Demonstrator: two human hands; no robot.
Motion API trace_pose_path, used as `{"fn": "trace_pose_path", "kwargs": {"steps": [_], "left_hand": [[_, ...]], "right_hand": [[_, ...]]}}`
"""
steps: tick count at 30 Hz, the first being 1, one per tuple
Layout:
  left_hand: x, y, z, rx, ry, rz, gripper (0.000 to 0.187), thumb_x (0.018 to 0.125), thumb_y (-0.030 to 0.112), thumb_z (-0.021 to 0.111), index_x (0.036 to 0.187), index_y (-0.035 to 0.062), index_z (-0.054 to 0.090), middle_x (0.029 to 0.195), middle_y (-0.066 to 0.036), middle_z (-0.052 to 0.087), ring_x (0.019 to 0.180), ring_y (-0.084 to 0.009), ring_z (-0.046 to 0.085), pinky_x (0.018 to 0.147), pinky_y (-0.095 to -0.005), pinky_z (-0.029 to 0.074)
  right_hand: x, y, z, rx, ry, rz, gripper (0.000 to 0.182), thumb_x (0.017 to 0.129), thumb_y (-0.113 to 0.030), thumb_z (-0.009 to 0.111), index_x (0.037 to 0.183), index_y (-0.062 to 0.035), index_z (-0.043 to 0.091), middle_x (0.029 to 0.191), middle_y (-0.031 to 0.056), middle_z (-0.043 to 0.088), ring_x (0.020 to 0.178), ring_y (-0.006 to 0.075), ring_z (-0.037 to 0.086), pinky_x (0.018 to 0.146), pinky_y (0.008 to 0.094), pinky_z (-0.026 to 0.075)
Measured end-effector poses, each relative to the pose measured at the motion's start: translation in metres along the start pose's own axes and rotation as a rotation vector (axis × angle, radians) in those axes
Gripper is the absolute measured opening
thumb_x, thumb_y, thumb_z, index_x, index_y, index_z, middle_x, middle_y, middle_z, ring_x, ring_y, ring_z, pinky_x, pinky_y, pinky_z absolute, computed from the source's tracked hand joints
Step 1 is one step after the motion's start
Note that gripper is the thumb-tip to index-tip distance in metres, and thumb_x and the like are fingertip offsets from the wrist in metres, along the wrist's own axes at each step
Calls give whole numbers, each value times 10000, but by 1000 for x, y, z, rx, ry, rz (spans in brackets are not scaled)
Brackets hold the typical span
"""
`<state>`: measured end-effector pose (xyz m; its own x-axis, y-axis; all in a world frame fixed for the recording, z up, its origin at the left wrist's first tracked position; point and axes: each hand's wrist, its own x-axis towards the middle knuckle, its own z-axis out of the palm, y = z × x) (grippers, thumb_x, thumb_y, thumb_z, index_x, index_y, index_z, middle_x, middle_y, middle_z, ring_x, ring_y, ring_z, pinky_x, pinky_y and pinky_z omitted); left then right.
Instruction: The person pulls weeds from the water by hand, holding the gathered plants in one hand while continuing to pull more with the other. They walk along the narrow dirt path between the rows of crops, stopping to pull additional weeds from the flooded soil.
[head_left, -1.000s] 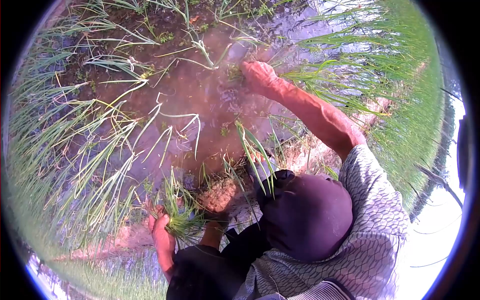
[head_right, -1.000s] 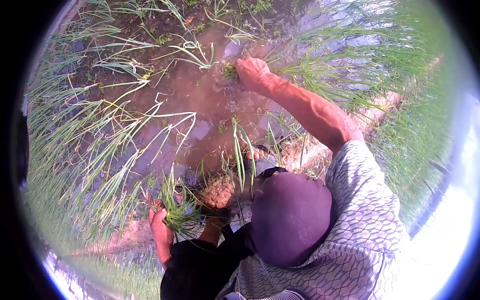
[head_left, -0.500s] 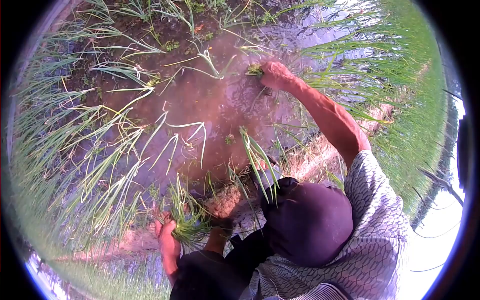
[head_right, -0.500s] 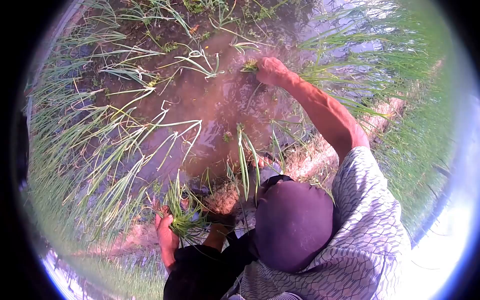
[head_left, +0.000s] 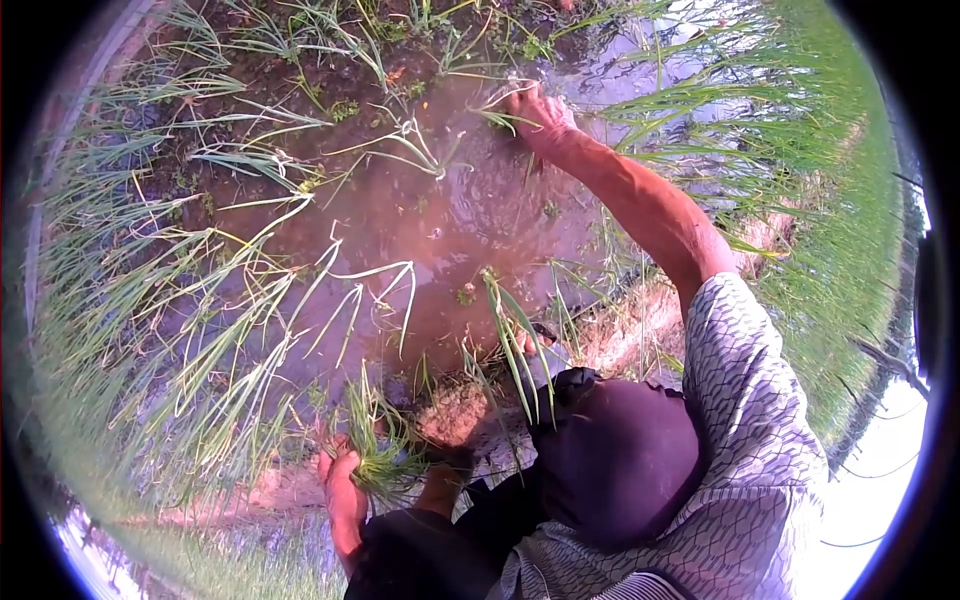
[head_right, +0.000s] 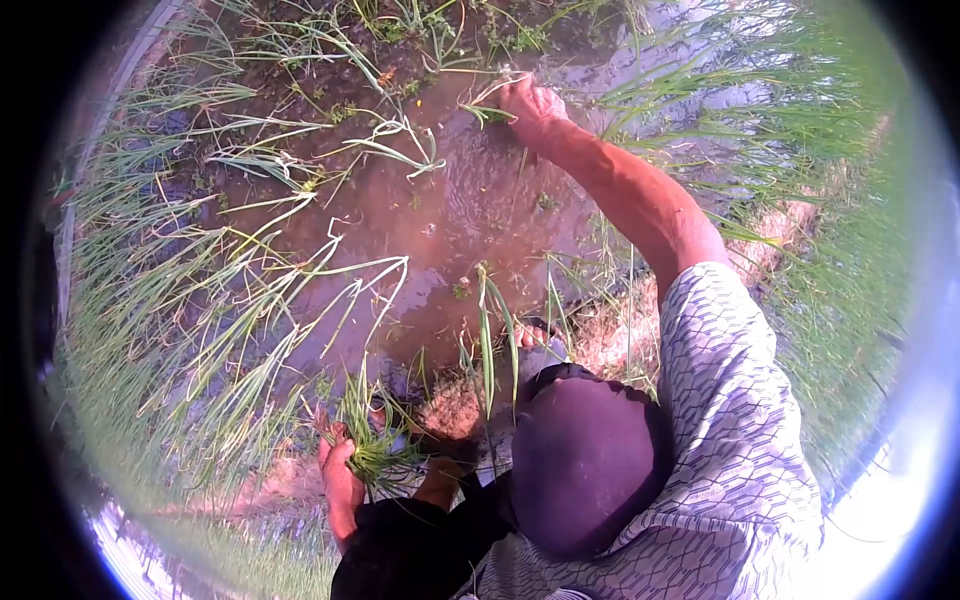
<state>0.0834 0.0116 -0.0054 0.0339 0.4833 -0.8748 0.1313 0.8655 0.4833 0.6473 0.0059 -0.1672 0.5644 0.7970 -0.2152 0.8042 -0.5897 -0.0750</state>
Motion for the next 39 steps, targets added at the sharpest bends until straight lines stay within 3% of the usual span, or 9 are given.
{"fn": "trace_pose_path", "kwargs": {"steps": [2, 10, 15, 22, 26, 27, 30, 35, 39], "left_hand": [[0, -1, -8, 30, -24, -11, 455, 795, 25, 542, 1247, 20, 489, 1097, -108, 583, 921, -217, 588, 778, -323, 491], [0, -3, -7, 15, -39, -19, 434, 791, 37, 541, 1223, 16, 502, 1055, -104, 589, 927, -212, 582, 782, -322, 489], [-1, -4, -9, 95, 52, -8, 439, 780, 38, 552, 1215, 3, 503, 1059, -105, 588, 942, -214, 577, 806, -323, 480], [0, -7, -12, 103, 128, -17, 468, 768, 21, 557, 1232, -1, 498, 1078, -105, 588, 954, -220, 576, 832, -320, 470], [1, -9, -16, 71, 19, -2, 454, 771, 12, 541, 1223, 3, 505, 1086, -106, 587, 963, -220, 574, 840, -319, 467], [0, -8, -16, 70, 23, 0, 450, 772, 12, 539, 1221, 3, 505, 1087, -106, 587, 964, -219, 574, 842, -320, 467], [-4, -8, -17, 48, 30, 4, 438, 773, 17, 535, 1210, 2, 509, 1090, -104, 586, 964, -216, 574, 844, -321, 467], [-4, -10, -23, 111, 28, 3, 425, 778, 36, 536, 1201, 2, 515, 1073, -85, 585, 948, -204, 567, 837, -313, 465], [-9, -1, -15, 37, -27, 58, 442, 793, 59, 533, 1231, 15, 494, 1065, -71, 569, 964, -188, 544, 847, -303, 449]], "right_hand": [[9, -7, -16, 257, -43, 316, 267, 867, -124, 452, 1051, -30, 622, 1074, 231, 606, 828, 379, 655, 721, 434, 543], [-2, 19, -3, 87, -67, -397, 476, 711, -119, 668, 1170, -72, 552, 785, 182, 654, 796, 352, 652, 689, 448, 527], [29, 21, 10, -74, 195, -758, 437, 797, -138, 574, 1228, -171, 514, 1335, 115, 414, 796, 297, 650, 698, 390, 555], [51, 1, 22, -85, 118, -405, 390, 859, -218, 537, 1229, -102, 499, 1063, 157, 629, 774, 319, 649, 629, 415, 525], [59, 2, 14, -17, -156, -453, 264, 832, -213, 569, 1085, -139, 572, 997, 156, 609, 828, 344, 639, 694, 443, 521], [64, 31, 51, 22, 161, -727, 264, 787, -211, 621, 1044, -153, 593, 980, 154, 621, 832, 348, 644, 690, 439, 525], [46, 8, 1, -16, -114, -432, 265, 779, -200, 599, 1036, -135, 590, 998, 153, 609, 817, 341, 643, 680, 450, 527], [54, 9, -16, -251, 125, -164, 222, 838, -100, 541, 1035, -4, 499, 991, 207, 568, 803, 337, 663, 680, 426, 546], [72, 16, -7, -101, -20, -5, 192, 797, -99, 581, 968, -25, 625, 951, 197, 654, 844, 350, 660, 710, 440, 543]]}}
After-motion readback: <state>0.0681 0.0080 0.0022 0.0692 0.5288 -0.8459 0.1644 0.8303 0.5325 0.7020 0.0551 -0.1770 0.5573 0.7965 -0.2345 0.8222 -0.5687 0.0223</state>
